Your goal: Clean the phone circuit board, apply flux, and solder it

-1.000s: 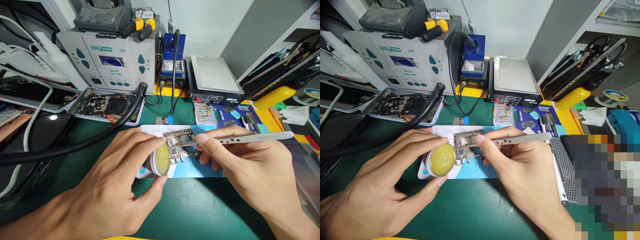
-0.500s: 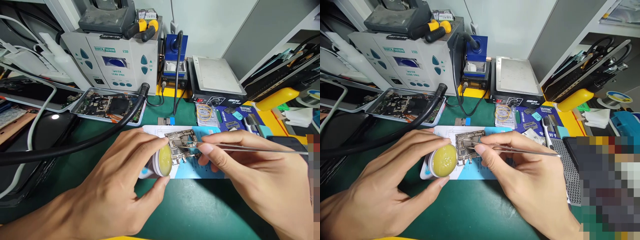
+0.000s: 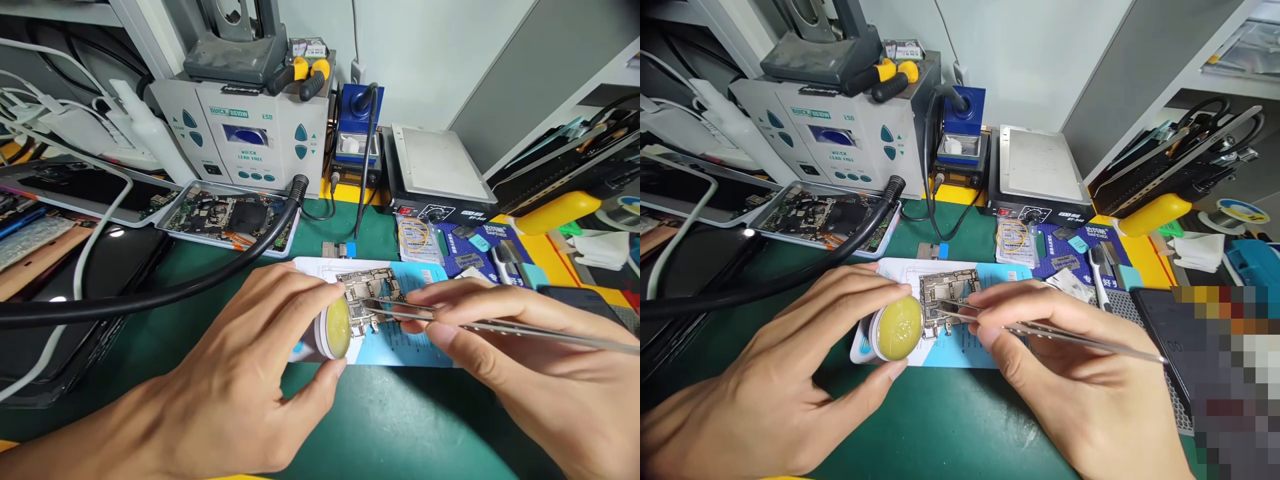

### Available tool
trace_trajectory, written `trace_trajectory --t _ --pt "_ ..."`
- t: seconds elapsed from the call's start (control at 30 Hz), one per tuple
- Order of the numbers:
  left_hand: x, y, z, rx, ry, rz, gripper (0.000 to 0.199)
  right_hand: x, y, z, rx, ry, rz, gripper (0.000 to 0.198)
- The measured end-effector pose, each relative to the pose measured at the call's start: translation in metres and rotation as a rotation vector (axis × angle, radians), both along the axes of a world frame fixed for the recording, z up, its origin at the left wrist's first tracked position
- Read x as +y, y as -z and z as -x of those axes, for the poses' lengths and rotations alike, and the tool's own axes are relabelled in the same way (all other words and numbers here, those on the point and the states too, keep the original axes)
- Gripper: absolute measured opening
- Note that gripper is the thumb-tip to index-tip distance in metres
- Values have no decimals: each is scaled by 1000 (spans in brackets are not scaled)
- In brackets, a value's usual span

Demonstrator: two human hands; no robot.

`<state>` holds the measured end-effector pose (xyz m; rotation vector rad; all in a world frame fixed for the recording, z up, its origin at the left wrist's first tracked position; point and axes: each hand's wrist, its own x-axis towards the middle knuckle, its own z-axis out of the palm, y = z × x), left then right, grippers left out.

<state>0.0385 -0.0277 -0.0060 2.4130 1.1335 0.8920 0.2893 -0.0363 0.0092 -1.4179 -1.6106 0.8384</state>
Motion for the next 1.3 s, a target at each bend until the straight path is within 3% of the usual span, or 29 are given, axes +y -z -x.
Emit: trace_trajectory --t 0.2,0.27,0.43,0.6,0.77,0.97,1.3 --pt "1 0 -1 8 13 7 32 0 0 -3 53 -92 31 10" --pt "1 0 -1 11 13 10 32 2 -2 2 28 -64 8 3" --pt "0 0 0 -1 10 -12 37 13 -9 28 -41 57 -68 27" --pt "0 1 0 8 10 -12 37 16 -14 34 -72 50 -94 25" --pt "0 0 -1 -5 16 -13 38 5 -9 15 -117 -33 -118 12" --pt "1 0 -1 5 12 -3 42 1 -3 6 -189 -184 -221 18" --pt "-1 0 -1 2 13 -12 43 4 -8 8 -115 -261 -259 22"
